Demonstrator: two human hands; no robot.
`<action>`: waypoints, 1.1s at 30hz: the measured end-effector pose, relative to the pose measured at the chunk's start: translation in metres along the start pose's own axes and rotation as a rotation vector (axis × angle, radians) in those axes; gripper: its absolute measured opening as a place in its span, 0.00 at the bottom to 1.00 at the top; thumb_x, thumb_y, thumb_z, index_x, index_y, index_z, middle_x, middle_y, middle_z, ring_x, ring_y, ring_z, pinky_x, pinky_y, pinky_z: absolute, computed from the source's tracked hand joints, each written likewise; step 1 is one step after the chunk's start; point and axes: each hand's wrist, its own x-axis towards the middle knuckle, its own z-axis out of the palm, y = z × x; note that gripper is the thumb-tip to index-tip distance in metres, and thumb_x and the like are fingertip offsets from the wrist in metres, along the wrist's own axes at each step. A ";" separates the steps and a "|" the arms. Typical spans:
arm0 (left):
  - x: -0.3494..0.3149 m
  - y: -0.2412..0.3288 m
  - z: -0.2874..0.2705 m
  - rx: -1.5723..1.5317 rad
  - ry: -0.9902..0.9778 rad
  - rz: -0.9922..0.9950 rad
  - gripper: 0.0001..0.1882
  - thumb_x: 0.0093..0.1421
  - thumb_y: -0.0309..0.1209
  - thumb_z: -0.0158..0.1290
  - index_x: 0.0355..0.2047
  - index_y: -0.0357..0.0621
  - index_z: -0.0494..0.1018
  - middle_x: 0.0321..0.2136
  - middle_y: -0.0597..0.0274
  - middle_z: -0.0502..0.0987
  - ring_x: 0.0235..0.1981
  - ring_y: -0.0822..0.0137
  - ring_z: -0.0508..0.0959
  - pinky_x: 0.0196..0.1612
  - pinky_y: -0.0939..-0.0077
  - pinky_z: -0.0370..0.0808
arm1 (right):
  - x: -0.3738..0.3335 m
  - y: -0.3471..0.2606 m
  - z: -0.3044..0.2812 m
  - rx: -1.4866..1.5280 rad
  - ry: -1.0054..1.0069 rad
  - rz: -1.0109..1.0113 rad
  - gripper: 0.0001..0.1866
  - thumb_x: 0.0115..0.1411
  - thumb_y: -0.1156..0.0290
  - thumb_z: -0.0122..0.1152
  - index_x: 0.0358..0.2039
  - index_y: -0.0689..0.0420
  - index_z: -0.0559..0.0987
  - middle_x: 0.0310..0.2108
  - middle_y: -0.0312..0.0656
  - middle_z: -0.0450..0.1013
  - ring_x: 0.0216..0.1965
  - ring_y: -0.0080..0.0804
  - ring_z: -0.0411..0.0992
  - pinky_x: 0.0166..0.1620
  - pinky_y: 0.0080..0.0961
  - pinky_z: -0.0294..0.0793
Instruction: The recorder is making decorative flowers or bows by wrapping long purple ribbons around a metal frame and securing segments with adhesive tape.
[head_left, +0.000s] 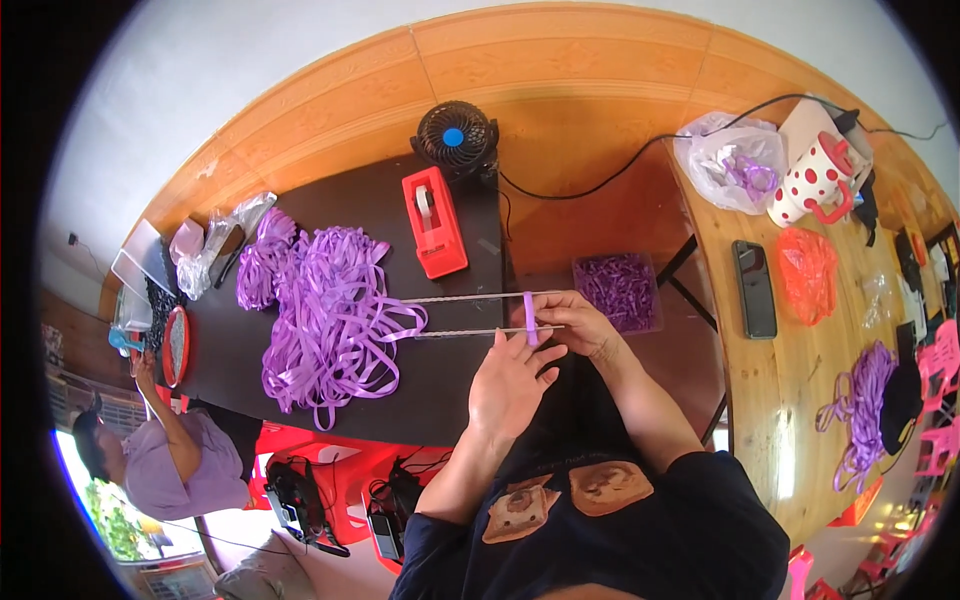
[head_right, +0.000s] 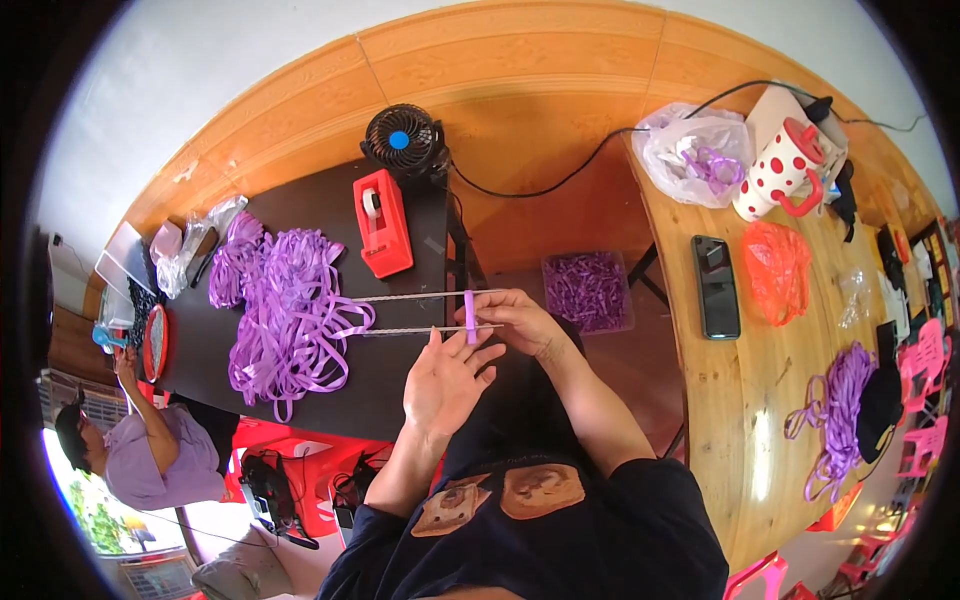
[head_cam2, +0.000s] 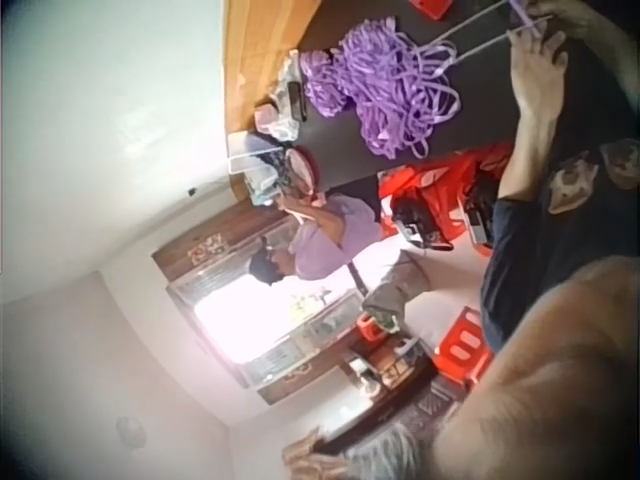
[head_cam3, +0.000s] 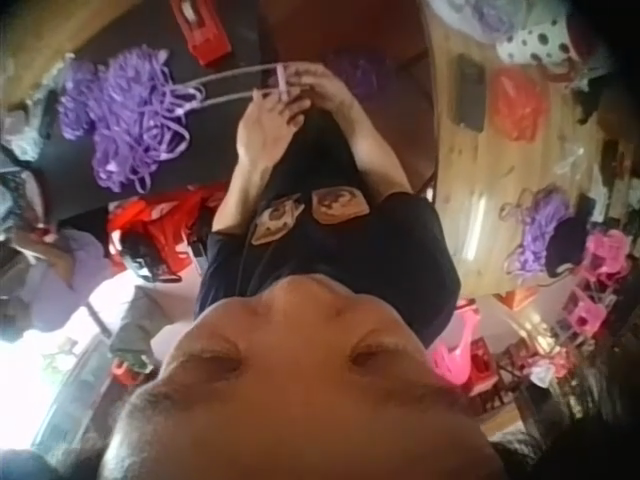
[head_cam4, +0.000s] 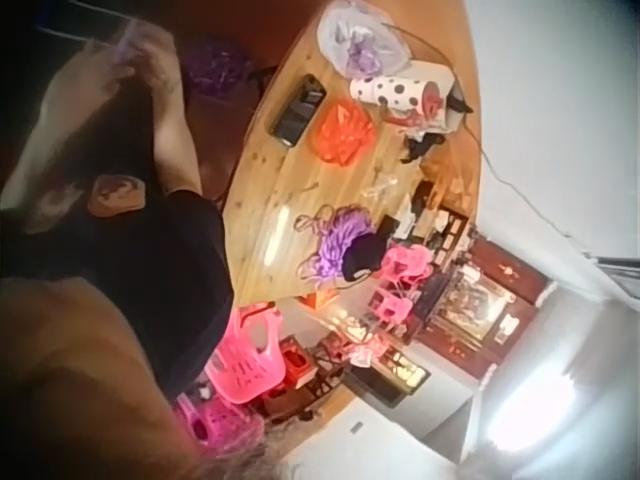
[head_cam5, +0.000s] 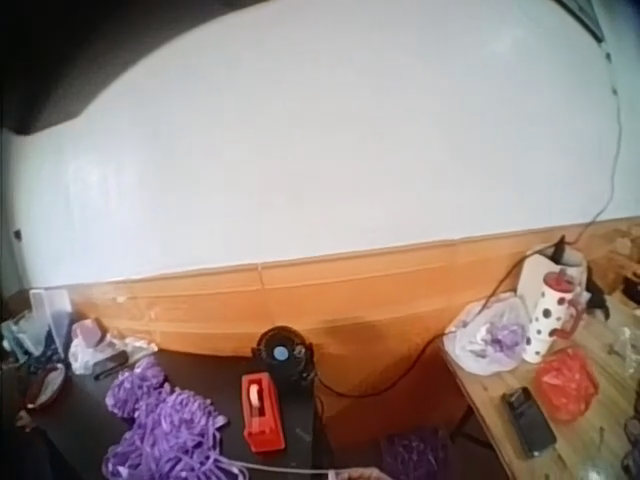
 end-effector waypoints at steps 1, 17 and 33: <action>0.001 0.000 -0.001 -0.005 -0.009 0.005 0.31 0.66 0.52 0.35 0.55 0.35 0.61 0.51 0.56 0.67 0.52 0.56 0.68 0.49 0.68 0.63 | 0.000 0.001 -0.002 0.006 0.003 -0.007 0.13 0.60 0.74 0.53 0.42 0.67 0.76 0.42 0.49 0.75 0.41 0.35 0.75 0.47 0.28 0.74; 0.001 -0.002 -0.004 -0.029 -0.024 0.009 0.31 0.66 0.52 0.36 0.56 0.36 0.61 0.52 0.56 0.67 0.52 0.56 0.68 0.48 0.68 0.63 | -0.011 0.001 0.014 -0.009 0.145 -0.102 0.14 0.57 0.74 0.56 0.43 0.67 0.76 0.40 0.45 0.76 0.41 0.32 0.74 0.50 0.28 0.70; -0.001 -0.001 -0.002 -0.008 -0.033 0.000 0.30 0.67 0.51 0.35 0.57 0.39 0.60 0.51 0.58 0.66 0.51 0.59 0.68 0.49 0.68 0.62 | -0.019 0.011 0.027 -0.347 0.306 -0.419 0.10 0.59 0.79 0.53 0.40 0.63 0.79 0.37 0.38 0.75 0.39 0.24 0.72 0.45 0.20 0.70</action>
